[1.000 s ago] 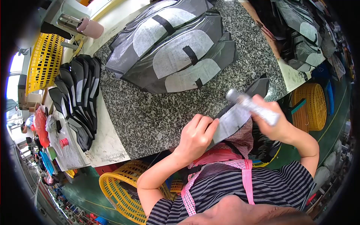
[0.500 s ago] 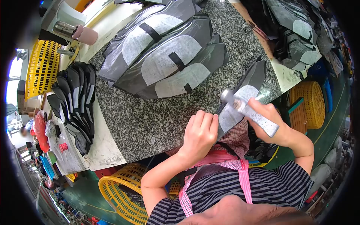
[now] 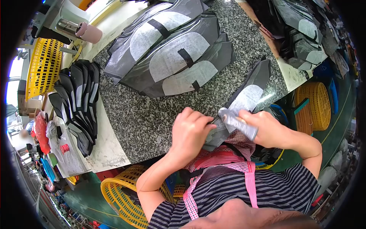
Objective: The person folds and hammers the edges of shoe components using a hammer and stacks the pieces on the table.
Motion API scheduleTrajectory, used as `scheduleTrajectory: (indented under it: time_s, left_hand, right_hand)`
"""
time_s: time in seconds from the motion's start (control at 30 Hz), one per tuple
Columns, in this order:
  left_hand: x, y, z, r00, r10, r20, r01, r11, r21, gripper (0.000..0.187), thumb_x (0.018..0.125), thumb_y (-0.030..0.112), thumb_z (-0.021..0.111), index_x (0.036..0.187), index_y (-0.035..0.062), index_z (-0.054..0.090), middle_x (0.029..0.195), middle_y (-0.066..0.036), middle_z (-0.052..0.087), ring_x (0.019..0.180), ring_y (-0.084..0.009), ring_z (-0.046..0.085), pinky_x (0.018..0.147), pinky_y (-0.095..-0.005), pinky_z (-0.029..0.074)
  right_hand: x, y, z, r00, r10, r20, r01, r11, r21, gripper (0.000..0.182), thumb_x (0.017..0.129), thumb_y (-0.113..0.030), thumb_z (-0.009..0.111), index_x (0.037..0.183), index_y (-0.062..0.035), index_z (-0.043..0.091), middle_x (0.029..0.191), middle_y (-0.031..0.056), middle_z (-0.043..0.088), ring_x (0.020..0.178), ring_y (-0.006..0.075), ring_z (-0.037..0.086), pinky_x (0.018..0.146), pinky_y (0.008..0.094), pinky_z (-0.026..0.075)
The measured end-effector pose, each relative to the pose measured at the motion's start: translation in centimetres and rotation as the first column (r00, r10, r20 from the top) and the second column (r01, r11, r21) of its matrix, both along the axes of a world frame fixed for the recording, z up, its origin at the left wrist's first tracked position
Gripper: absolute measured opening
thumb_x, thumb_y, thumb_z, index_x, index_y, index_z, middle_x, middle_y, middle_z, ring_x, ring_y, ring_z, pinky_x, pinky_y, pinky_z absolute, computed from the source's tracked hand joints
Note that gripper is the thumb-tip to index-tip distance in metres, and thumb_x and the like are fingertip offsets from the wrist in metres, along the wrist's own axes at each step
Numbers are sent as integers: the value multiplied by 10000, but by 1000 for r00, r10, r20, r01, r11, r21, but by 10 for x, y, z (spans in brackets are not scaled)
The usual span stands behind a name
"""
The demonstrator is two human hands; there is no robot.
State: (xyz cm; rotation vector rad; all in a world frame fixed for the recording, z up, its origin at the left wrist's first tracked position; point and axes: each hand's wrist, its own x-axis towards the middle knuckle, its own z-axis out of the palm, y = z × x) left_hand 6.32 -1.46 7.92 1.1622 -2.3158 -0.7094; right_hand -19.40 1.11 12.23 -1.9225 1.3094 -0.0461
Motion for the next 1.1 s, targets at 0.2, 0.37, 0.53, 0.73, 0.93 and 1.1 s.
scheduleTrajectory:
  time_s: [0.2, 0.37, 0.53, 0.73, 0.93, 1.1]
  left_hand:
    - [8, 13, -4, 987, -98, 131, 130, 954, -272, 272, 740, 85, 719, 1004, 21, 744, 969, -52, 685, 901, -232, 610, 720, -356, 484]
    - [12, 16, -13, 965, -98, 245, 192, 898, -395, 337, 751, 131, 677, 1064, 18, 729, 1005, -44, 664, 949, -213, 616, 713, -337, 463]
    - [17, 14, -13, 989, -89, 117, 125, 929, -349, 242, 773, 137, 740, 988, 26, 738, 955, -38, 677, 893, -217, 602, 719, -337, 464]
    - [28, 14, -13, 997, 2, -80, -16, 986, -169, 180, 704, 97, 841, 851, 52, 748, 857, -32, 690, 813, -236, 597, 691, -367, 499]
    - [33, 22, -17, 999, 32, -2, -31, 962, -272, 204, 727, 169, 850, 879, 68, 757, 858, -4, 673, 809, -215, 592, 678, -356, 467]
    - [35, 27, -22, 962, 220, -160, -232, 971, -60, 217, 684, 162, 906, 851, 100, 781, 808, 6, 681, 753, -208, 584, 671, -357, 451]
  right_hand:
    - [9, -5, 17, 958, -149, 243, 193, 967, -167, 222, 975, -183, 630, 1047, -4, 521, 683, 223, 628, 703, 478, 656, 578, 516, 507]
    - [13, -7, 9, 996, 92, 14, -91, 995, -37, 204, 921, -90, 642, 1041, 8, 508, 729, 240, 630, 736, 461, 667, 574, 492, 496]
    - [15, 0, 5, 984, -38, 176, 50, 997, -65, 231, 927, -136, 629, 1057, 16, 513, 679, 257, 613, 698, 480, 650, 598, 534, 505]
    - [21, -14, 16, 992, -87, 90, 81, 995, 63, 248, 935, -168, 657, 1082, -15, 528, 723, 232, 643, 738, 469, 661, 598, 524, 507]
    - [26, 0, -1, 987, 35, 154, -41, 999, 35, 336, 855, -63, 664, 1145, -29, 498, 749, 248, 652, 743, 476, 662, 611, 515, 517]
    - [30, -11, 5, 991, -32, 126, 19, 994, 104, 307, 839, -42, 657, 1107, -26, 509, 742, 242, 650, 742, 483, 654, 623, 526, 512]
